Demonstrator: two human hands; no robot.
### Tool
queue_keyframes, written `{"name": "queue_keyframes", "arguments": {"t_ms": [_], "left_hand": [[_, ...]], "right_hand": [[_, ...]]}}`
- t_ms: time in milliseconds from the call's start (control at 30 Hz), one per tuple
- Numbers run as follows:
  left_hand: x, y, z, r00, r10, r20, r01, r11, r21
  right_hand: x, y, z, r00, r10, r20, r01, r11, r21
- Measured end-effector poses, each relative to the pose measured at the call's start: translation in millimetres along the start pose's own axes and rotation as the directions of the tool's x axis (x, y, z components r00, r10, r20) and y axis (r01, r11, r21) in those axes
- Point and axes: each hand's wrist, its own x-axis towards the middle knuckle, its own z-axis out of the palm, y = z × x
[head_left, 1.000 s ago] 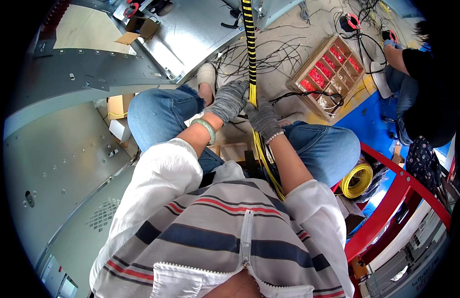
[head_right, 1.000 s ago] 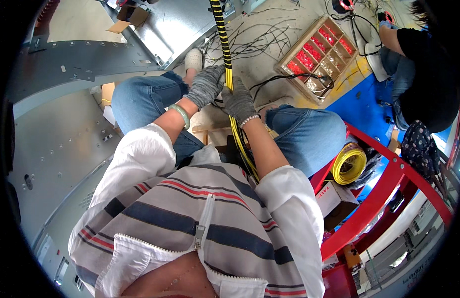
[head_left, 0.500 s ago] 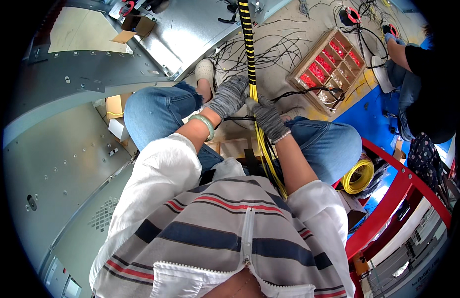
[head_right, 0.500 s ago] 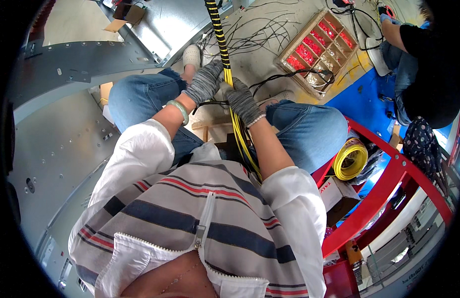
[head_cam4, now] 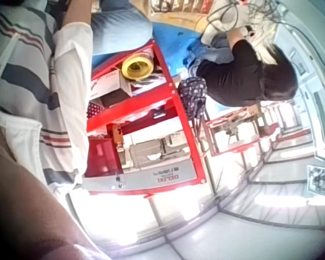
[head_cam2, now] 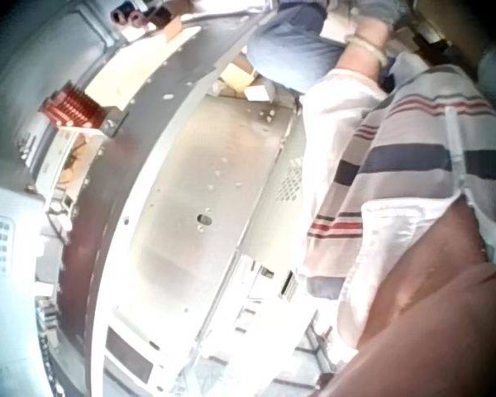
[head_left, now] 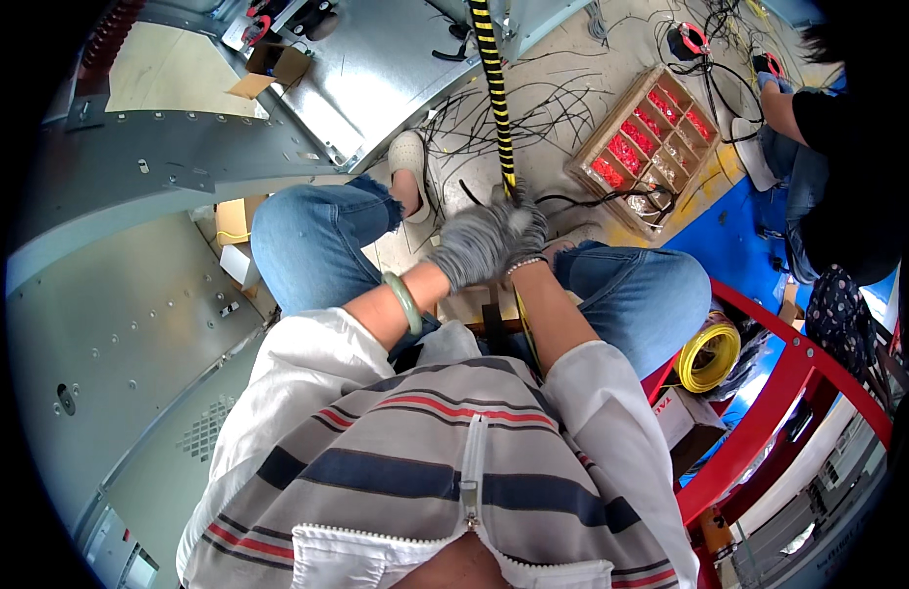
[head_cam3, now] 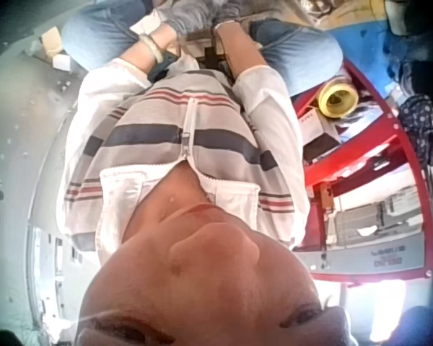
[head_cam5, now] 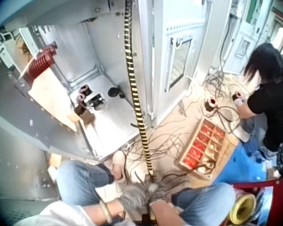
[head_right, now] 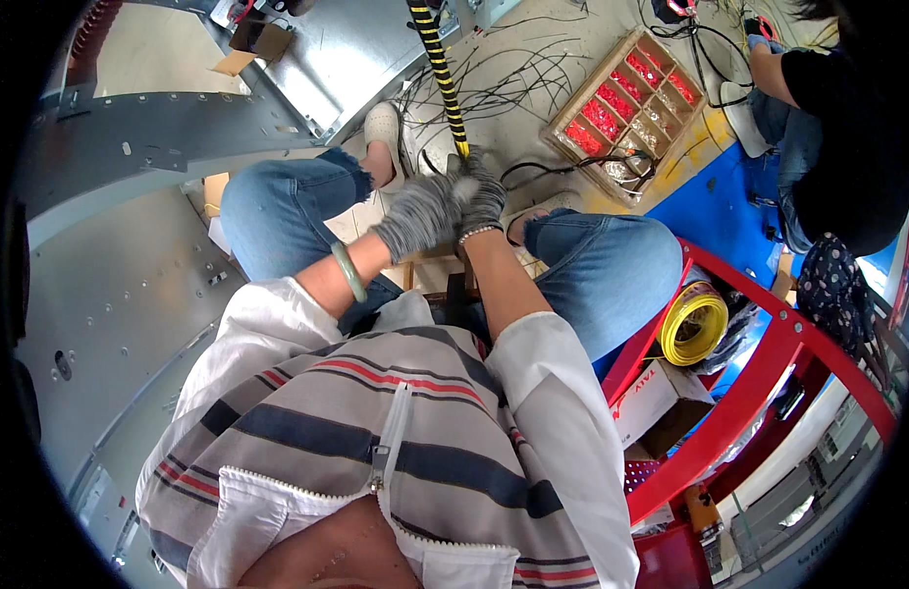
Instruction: The person sits on the floor and organizes a bundle of yellow and black cables by hand, separating and aligning them. Another person works nearby on similar tasks.
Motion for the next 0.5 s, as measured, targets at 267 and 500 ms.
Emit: {"name": "queue_keyframes", "arguments": {"t_ms": [267, 500], "left_hand": [[-0.2, -0.9, 7.3, 0.974, 0.211, -0.079, -0.225, 0.920, -0.320], [29.8, -37.2, 35.0, 0.936, -0.336, -0.100, 0.096, 0.518, -0.850]], "right_hand": [[-19.5, 3.9, 1.4, 0.985, -0.024, -0.170, 0.161, 0.458, 0.874], [-47.8, -89.2, -32.9, 0.979, -0.026, -0.204, 0.132, 0.838, 0.529]]}}
